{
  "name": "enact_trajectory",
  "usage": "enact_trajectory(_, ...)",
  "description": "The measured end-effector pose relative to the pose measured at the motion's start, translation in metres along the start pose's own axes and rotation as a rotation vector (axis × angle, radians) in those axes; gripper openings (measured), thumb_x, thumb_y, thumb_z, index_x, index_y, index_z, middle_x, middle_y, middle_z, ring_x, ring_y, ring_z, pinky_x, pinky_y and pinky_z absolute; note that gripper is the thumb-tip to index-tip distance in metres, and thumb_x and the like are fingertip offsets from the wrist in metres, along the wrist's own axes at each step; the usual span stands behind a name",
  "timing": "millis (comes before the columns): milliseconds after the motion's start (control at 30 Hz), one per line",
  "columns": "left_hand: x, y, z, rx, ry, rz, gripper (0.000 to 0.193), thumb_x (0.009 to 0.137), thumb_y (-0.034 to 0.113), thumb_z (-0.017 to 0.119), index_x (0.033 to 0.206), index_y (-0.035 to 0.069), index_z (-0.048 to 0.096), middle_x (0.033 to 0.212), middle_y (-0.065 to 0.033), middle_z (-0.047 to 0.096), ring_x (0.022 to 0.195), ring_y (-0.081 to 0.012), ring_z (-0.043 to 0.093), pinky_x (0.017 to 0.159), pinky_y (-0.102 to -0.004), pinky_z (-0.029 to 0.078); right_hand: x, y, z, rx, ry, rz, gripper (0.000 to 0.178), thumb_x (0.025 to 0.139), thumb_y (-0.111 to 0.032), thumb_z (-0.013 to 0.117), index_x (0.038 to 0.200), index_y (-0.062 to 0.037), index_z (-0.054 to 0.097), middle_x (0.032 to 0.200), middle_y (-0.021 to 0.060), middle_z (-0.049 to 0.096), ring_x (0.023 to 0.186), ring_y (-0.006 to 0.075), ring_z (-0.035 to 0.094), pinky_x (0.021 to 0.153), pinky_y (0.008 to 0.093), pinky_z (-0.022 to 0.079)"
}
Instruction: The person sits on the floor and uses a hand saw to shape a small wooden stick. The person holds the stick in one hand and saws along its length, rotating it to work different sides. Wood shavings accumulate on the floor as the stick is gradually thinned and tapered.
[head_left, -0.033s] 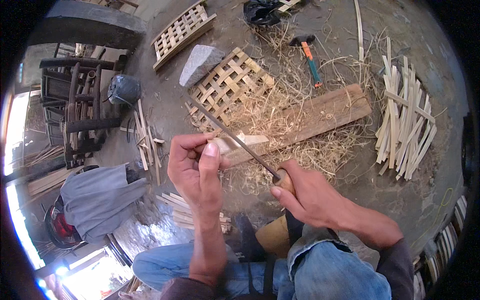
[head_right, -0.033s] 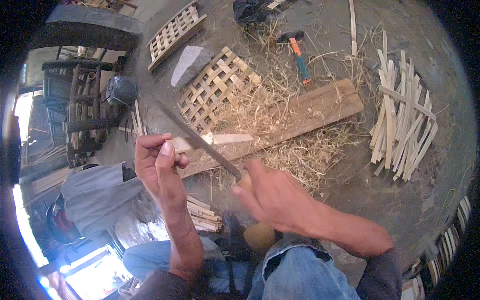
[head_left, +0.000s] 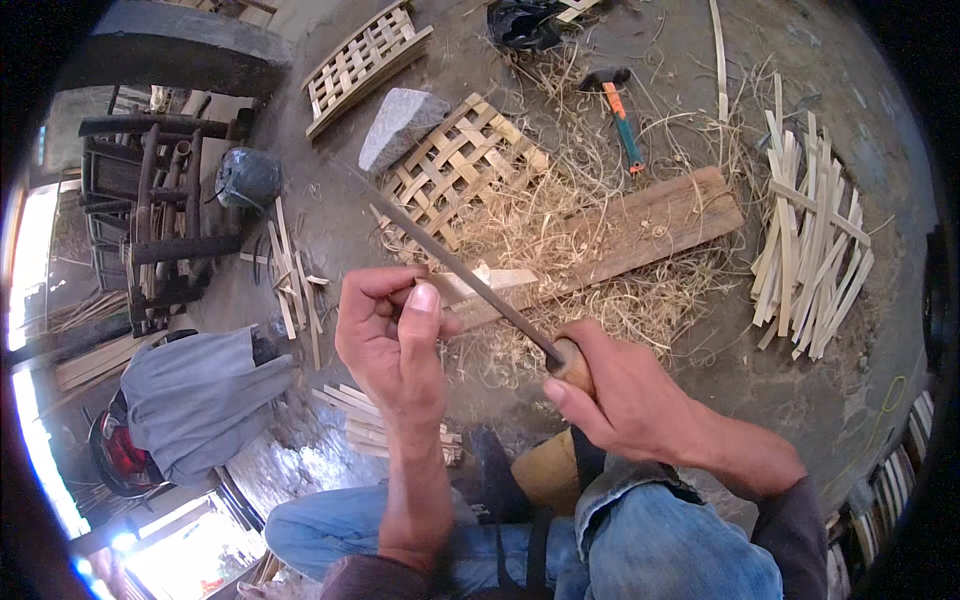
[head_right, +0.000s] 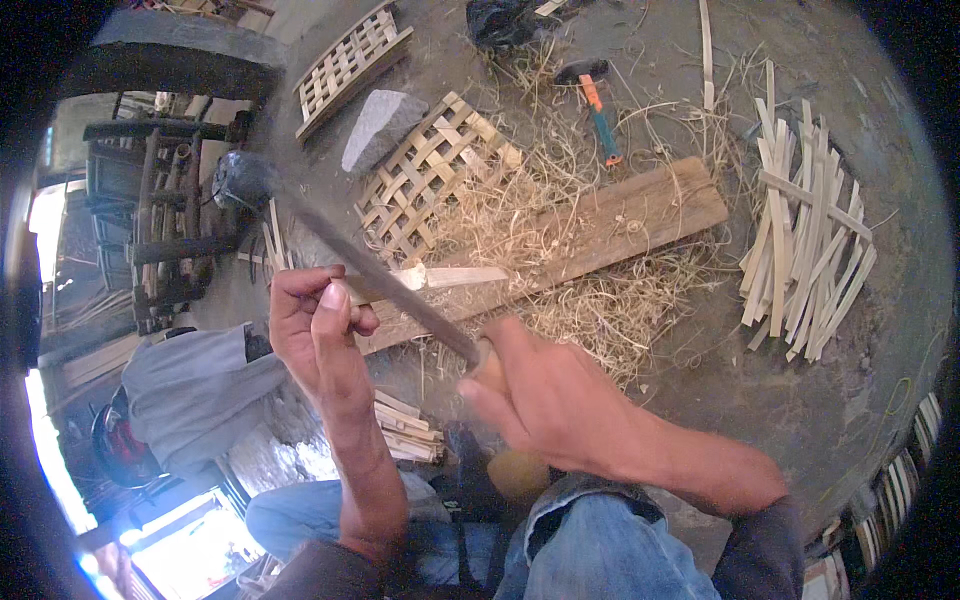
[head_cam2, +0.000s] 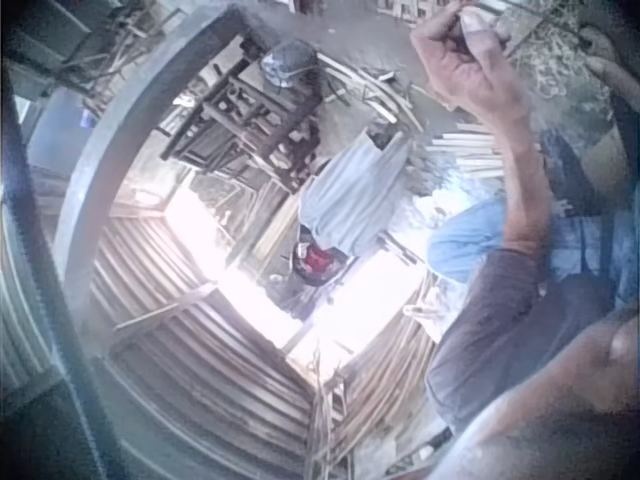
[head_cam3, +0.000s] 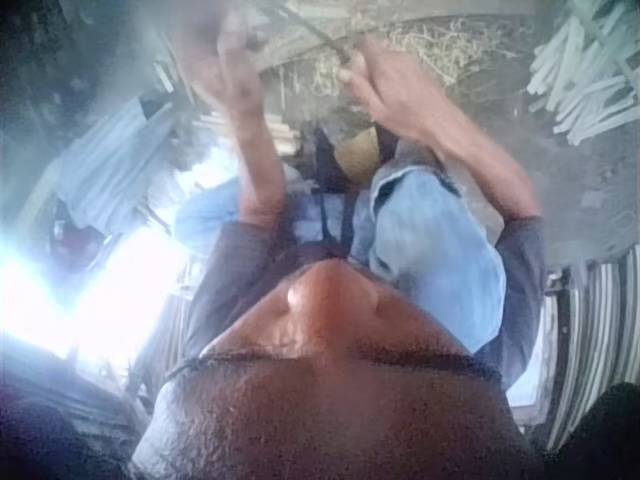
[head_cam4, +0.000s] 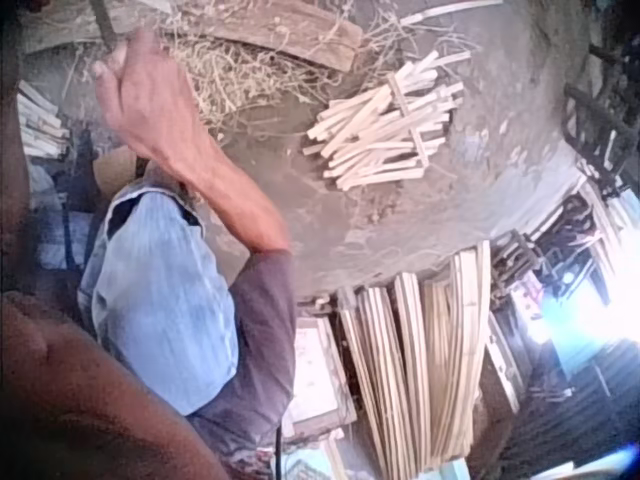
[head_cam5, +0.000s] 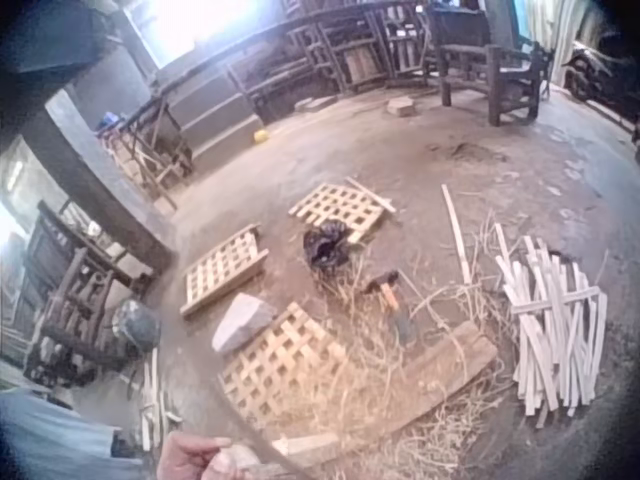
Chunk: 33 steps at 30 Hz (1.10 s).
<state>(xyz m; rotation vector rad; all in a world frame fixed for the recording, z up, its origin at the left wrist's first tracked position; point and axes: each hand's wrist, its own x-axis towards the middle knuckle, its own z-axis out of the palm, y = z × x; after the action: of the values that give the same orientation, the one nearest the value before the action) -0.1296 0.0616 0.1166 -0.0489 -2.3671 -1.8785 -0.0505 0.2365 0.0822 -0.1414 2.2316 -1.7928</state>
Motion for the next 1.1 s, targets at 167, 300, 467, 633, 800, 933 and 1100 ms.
enact_trajectory(167,-0.002,0.000,-0.002,0.045,-0.029,0.002,0.015,0.089,0.010,0.058,0.097,-0.002,0.055,0.079,-0.0061,0.059,0.061,-0.0082,0.058,0.055,-0.0193,0.047,0.003,0.033,0.007,-0.120,-0.078,0.118,0.038,0.094,-0.030,0.054,0.102,0.0044,0.042,0.069,0.0260,0.060,0.066,0.0468,0.061,0.060,0.0532,0.048)
enact_trajectory(300,0.001,-0.002,0.001,0.010,-0.003,-0.001,0.015,0.090,0.011,0.058,0.095,-0.003,0.055,0.079,-0.0076,0.061,0.060,-0.0083,0.059,0.055,-0.0191,0.047,-0.007,0.034,0.009,-0.133,-0.061,0.198,0.035,0.096,-0.029,0.052,0.098,0.0041,0.041,0.070,0.0275,0.059,0.069,0.0475,0.061,0.061,0.0531,0.048)
enact_trajectory(467,0.001,0.000,0.002,0.040,-0.045,0.007,0.015,0.090,0.011,0.059,0.096,-0.002,0.055,0.078,-0.0064,0.060,0.060,-0.0080,0.059,0.055,-0.0186,0.046,-0.009,0.046,0.016,-0.066,-0.033,0.224,0.035,0.096,-0.028,0.052,0.101,0.0049,0.041,0.071,0.0265,0.059,0.068,0.0471,0.061,0.060,0.0526,0.047)
enact_trajectory(633,0.003,0.002,0.000,0.041,-0.070,-0.009,0.015,0.089,0.010,0.059,0.097,-0.002,0.055,0.077,-0.0061,0.059,0.060,-0.0084,0.059,0.056,-0.0189,0.047,0.000,0.017,0.004,0.146,0.222,0.129,0.033,0.096,-0.026,0.053,0.103,0.0035,0.041,0.070,0.0244,0.059,0.067,0.0457,0.062,0.058,0.0518,0.047)
enact_trajectory(800,0.005,0.001,0.009,0.048,-0.082,0.017,0.014,0.089,0.007,0.059,0.097,-0.003,0.054,0.078,-0.0063,0.059,0.060,-0.0087,0.059,0.056,-0.0204,0.049,0.002,0.025,0.006,-0.136,-0.028,0.149,0.041,0.093,-0.027,0.055,0.113,0.0057,0.041,0.071,0.0255,0.060,0.066,0.0453,0.062,0.059,0.0517,0.048)
enact_trajectory(933,0.006,0.002,0.016,0.005,-0.082,0.058,0.012,0.089,0.005,0.058,0.097,-0.004,0.054,0.077,-0.0062,0.060,0.061,-0.0087,0.060,0.056,-0.0210,0.050,-0.008,0.008,0.003,-0.066,0.088,0.028,0.040,0.093,-0.027,0.056,0.110,0.0057,0.042,0.068,0.0262,0.059,0.067,0.0478,0.061,0.060,0.0527,0.048)
enact_trajectory(1100,0.005,0.001,0.018,0.029,-0.116,0.069,0.011,0.089,0.004,0.057,0.095,-0.004,0.054,0.077,-0.0067,0.059,0.062,-0.0089,0.060,0.055,-0.0208,0.049,0.005,0.029,0.006,-0.195,-0.057,0.178,0.045,0.093,-0.029,0.056,0.114,0.0074,0.042,0.071,0.0275,0.059,0.070,0.0480,0.062,0.061,0.0519,0.049)
